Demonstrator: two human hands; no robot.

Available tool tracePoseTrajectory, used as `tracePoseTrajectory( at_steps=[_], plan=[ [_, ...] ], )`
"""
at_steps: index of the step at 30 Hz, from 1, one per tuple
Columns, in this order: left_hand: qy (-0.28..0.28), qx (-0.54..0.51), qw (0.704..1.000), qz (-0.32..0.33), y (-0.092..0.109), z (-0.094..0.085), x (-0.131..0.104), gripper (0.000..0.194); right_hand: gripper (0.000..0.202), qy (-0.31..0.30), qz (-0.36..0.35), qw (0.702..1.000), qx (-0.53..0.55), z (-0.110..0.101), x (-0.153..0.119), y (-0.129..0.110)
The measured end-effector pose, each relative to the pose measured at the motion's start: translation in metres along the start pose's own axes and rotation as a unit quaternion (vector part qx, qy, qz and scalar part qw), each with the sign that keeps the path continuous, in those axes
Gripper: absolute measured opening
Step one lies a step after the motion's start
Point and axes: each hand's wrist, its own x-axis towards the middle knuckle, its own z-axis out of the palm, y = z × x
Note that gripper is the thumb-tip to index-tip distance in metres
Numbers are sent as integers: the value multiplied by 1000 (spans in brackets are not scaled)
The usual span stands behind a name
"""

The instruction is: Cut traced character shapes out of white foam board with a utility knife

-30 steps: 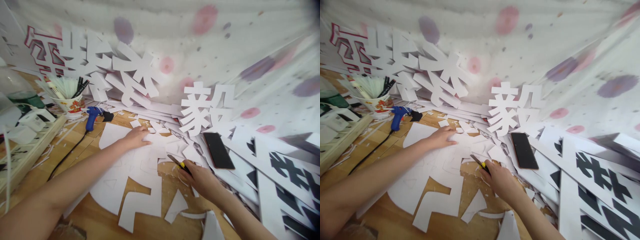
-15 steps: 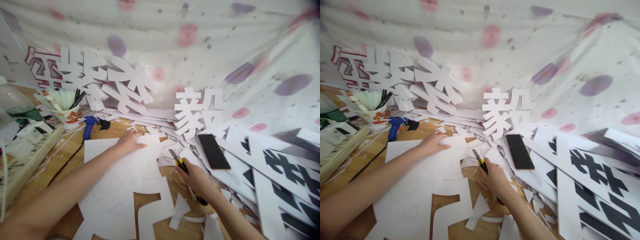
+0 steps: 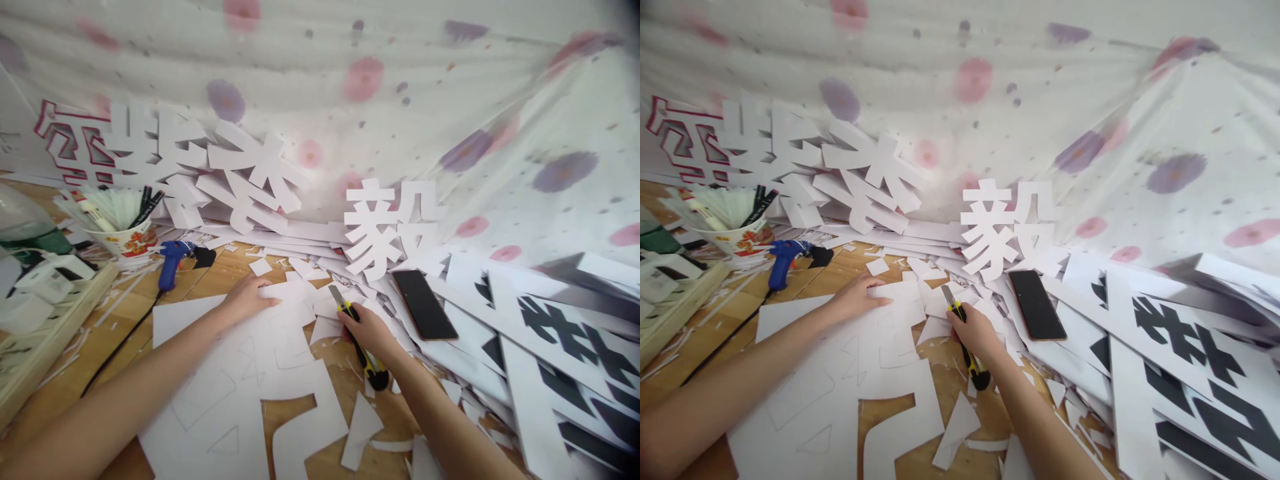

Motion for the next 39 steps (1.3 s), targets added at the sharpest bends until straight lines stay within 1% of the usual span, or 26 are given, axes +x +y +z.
tracePoseTrajectory(
  at_steps=[3, 5, 7, 9, 12, 14, 16, 18, 22, 25, 28, 33, 35, 37, 39],
  plan=[
    [9, 9, 1000, 20, 2, 6, -3, 41, 26, -1, 0, 1000, -23, -1, 0, -4],
    [28, 31, 998, 38, 4, 10, -5, 39, 26, 6, 0, 999, -50, 0, -3, -9],
    [53, 59, 994, 72, 8, 14, -8, 41, 24, 10, -6, 996, -83, 1, -9, -15],
    [58, 71, 988, 127, 12, 16, -11, 45, 21, 6, -18, 993, -114, 3, -15, -22],
    [13, 55, 976, 212, 21, 19, -19, 49, 18, -12, -36, 989, -146, 6, -23, -33],
    [-18, 54, 967, 249, 26, 21, -24, 50, 19, -20, -44, 986, -160, 7, -25, -38],
    [-34, 61, 960, 271, 28, 23, -29, 48, 21, -21, -50, 984, -172, 8, -25, -42],
    [-29, 66, 960, 271, 27, 23, -32, 47, 22, -18, -57, 982, -182, 8, -22, -43],
    [10, 65, 970, 236, 19, 21, -31, 47, 24, -12, -63, 981, -182, 7, -12, -45],
    [10, 69, 969, 236, 14, 20, -30, 41, 31, -17, -68, 982, -174, 7, -6, -48],
    [4, 70, 968, 242, 14, 22, -31, 38, 39, -23, -76, 982, -171, 8, -2, -51],
    [-5, 63, 969, 239, 13, 23, -29, 42, 46, -38, -68, 982, -173, 10, 0, -59],
    [-6, 61, 970, 234, 11, 23, -27, 47, 47, -35, -86, 978, -186, 10, 0, -62],
    [-4, 58, 975, 216, 9, 22, -25, 54, 47, -35, -102, 974, -201, 10, 1, -66],
    [-3, 59, 979, 194, 8, 22, -24, 58, 46, -35, -103, 971, -212, 9, 3, -70]
  ],
)
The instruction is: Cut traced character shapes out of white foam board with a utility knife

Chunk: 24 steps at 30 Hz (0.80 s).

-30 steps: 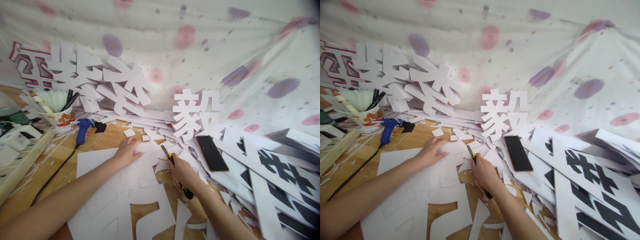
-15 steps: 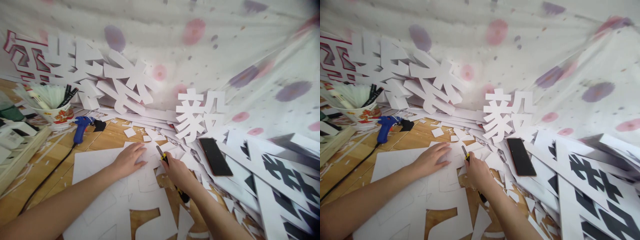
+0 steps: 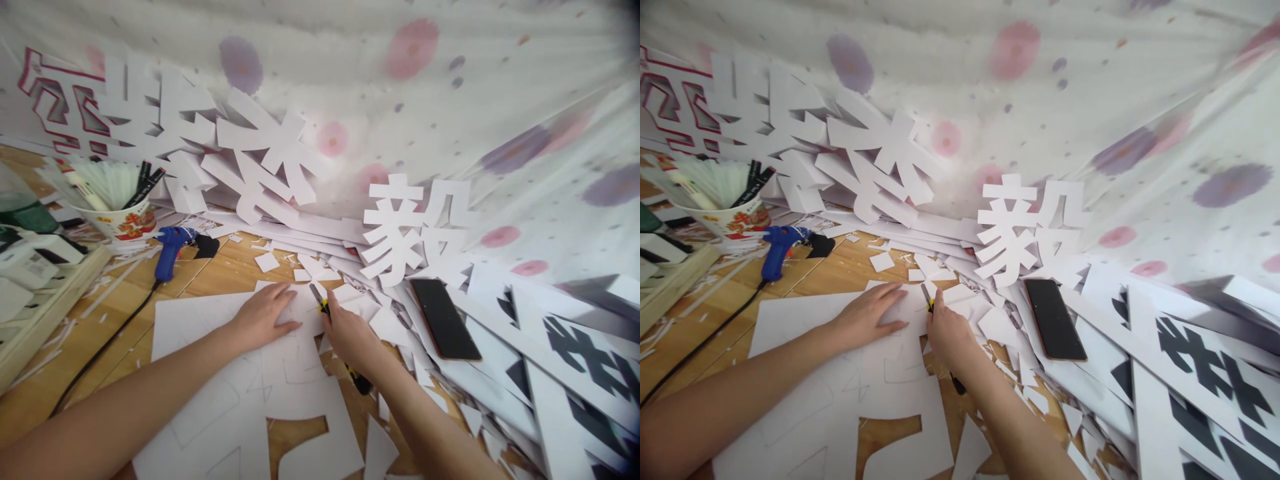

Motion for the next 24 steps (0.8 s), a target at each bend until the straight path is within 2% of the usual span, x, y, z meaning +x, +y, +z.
tracePoseTrajectory(
  at_steps=[6, 13, 24],
  plan=[
    [-13, 32, 999, 2, 1, 1, 1, 58, 46, 8, -1, 1000, -12, -8, 11, -14],
    [-33, 51, 998, 11, 0, 2, 1, 61, 50, 2, -3, 1000, -30, -8, 21, -27],
    [-5, 31, 999, 17, -2, 9, -3, 55, 53, -3, 2, 998, -65, -2, 23, -35]
  ],
)
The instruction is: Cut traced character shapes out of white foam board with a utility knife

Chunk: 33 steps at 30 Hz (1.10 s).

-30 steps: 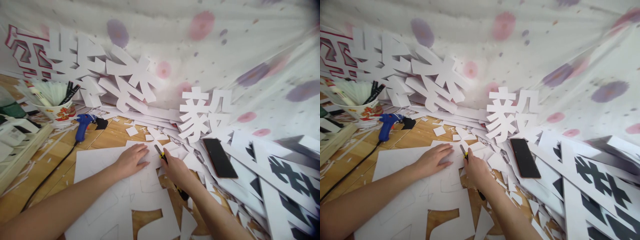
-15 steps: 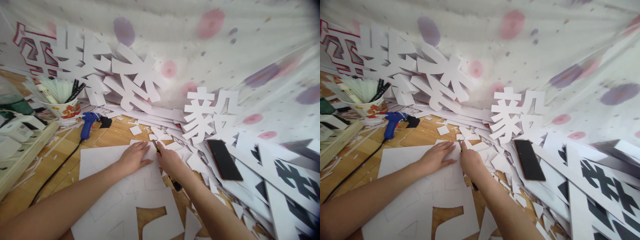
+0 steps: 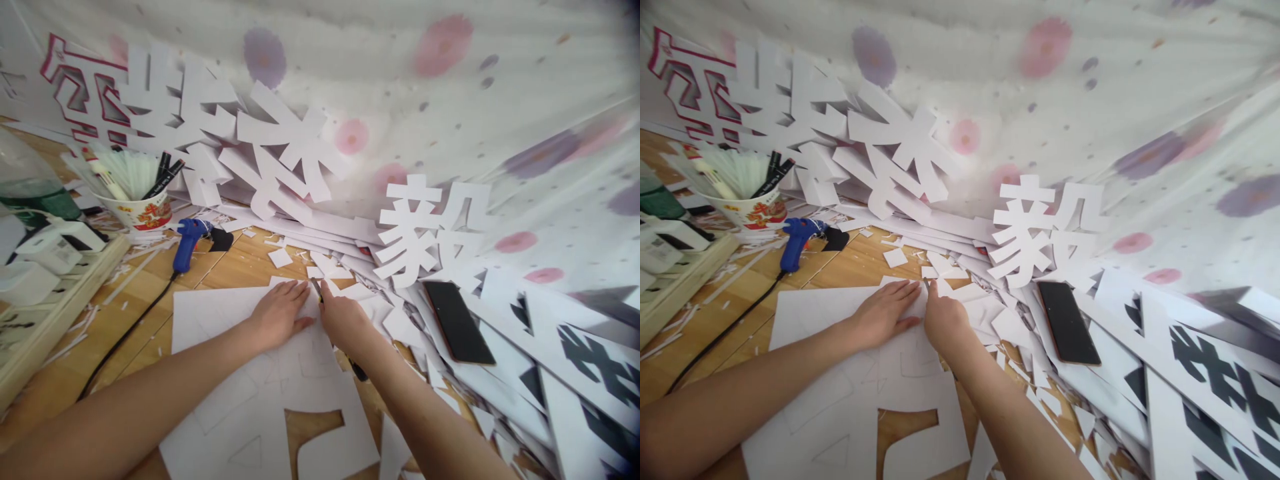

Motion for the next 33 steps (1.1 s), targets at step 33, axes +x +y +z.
tracePoseTrajectory(
  at_steps=[33],
  plan=[
    [53, -80, 980, -174, -17, -15, 13, 34, 71, 51, 151, 976, 149, 21, -39, 95]
  ],
)
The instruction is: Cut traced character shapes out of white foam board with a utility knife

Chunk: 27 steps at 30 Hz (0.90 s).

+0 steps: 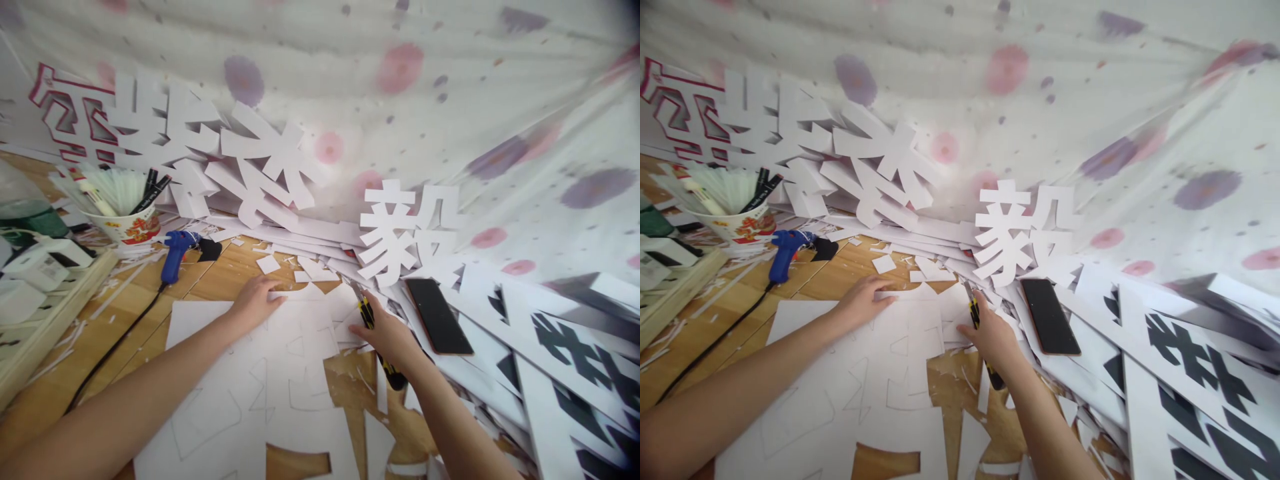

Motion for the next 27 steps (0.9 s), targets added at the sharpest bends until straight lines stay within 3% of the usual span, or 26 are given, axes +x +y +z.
tracePoseTrajectory(
  at_steps=[4, 7, 10, 14, 16, 18, 20, 22, 24, 27],
  plan=[
    [-8, -50, 999, -17, 1, -6, 4, 21, 74, 1, -12, 1000, 3, 3, 0, -3],
    [24, -43, 999, -22, -1, -17, 8, 14, 70, 29, -15, 999, 23, 2, -2, -7],
    [86, -9, 995, -53, -10, -29, 12, 17, 64, 60, -16, 998, 29, -2, -3, -12],
    [83, 70, 990, -87, -21, -32, 15, 19, 63, 62, -20, 997, 35, -1, -4, -16],
    [88, 131, 984, -83, -20, -29, 13, 25, 65, 47, -30, 998, 35, 2, -4, -17],
    [97, 143, 984, -38, -13, -26, 9, 34, 70, 21, -43, 999, 25, 5, -5, -18],
    [59, 86, 993, 57, -2, -25, 3, 28, 75, -1, -53, 999, 11, 8, -6, -19],
    [-38, 15, 989, 145, 9, -24, -6, 22, 77, -15, -56, 998, 2, 8, -5, -18],
    [-143, -4, 971, 193, 17, -21, -16, 41, 77, -23, -52, 998, -4, 8, -4, -17],
    [-218, 18, 959, 181, 23, -14, -28, 74, 73, -27, -50, 998, -12, 8, -2, -19]
  ],
)
